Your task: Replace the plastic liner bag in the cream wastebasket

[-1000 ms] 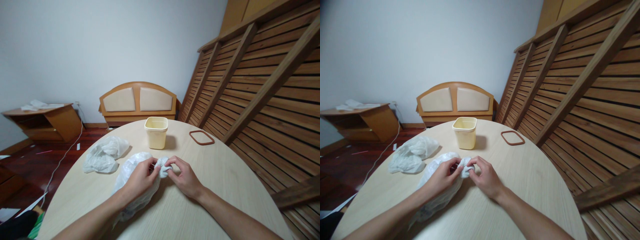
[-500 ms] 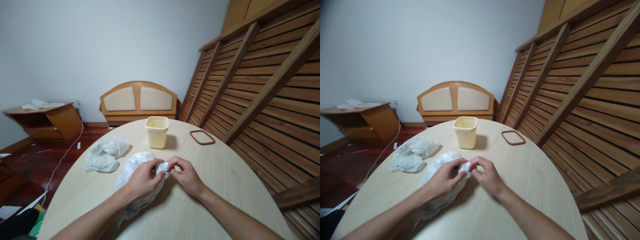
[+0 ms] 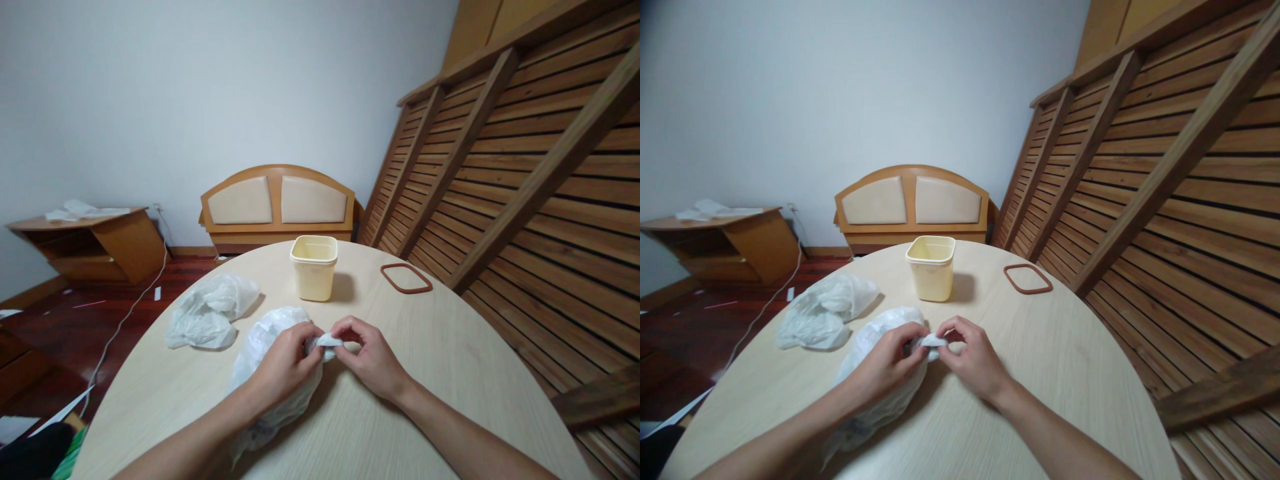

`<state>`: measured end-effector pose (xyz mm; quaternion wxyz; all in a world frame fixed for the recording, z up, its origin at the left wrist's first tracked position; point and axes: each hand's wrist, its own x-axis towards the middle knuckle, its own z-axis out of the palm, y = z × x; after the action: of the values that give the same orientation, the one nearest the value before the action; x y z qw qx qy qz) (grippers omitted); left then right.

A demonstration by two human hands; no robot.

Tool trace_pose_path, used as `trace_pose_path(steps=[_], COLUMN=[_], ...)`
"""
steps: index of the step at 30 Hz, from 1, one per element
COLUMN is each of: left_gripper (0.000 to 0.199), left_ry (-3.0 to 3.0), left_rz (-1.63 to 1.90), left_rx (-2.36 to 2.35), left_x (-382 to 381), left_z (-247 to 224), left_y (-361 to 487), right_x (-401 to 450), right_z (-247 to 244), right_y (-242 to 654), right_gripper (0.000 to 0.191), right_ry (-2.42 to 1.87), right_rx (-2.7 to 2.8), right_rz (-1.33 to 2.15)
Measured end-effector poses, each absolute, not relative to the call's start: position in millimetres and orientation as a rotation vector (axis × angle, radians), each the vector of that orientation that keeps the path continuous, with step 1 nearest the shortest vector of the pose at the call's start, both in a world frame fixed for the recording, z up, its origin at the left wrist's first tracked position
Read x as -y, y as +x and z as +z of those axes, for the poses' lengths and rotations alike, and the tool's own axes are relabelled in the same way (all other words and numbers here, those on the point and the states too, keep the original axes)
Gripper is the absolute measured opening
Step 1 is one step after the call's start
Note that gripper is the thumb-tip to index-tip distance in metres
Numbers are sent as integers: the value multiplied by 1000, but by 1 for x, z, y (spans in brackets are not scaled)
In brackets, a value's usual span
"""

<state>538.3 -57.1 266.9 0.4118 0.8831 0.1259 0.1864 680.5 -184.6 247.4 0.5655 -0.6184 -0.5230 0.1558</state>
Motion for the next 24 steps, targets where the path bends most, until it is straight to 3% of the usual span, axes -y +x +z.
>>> trace_pose_path(steps=[6, 14, 24], left_gripper=[16, 36, 34], left_ry=[1899, 1642, 1801], left_rz=[497, 387, 468], left_rx=[-292, -235, -243], left_x=[54, 55, 50], left_z=[262, 266, 264], left_y=[543, 541, 544], right_x=[183, 181, 182], right_z=[248, 245, 249], right_y=[684, 688, 687], right_gripper=[11, 9, 16], right_ry=[-1413, -1351, -1437], right_rx=[1151, 1068, 1000], right_rz=[544, 613, 491])
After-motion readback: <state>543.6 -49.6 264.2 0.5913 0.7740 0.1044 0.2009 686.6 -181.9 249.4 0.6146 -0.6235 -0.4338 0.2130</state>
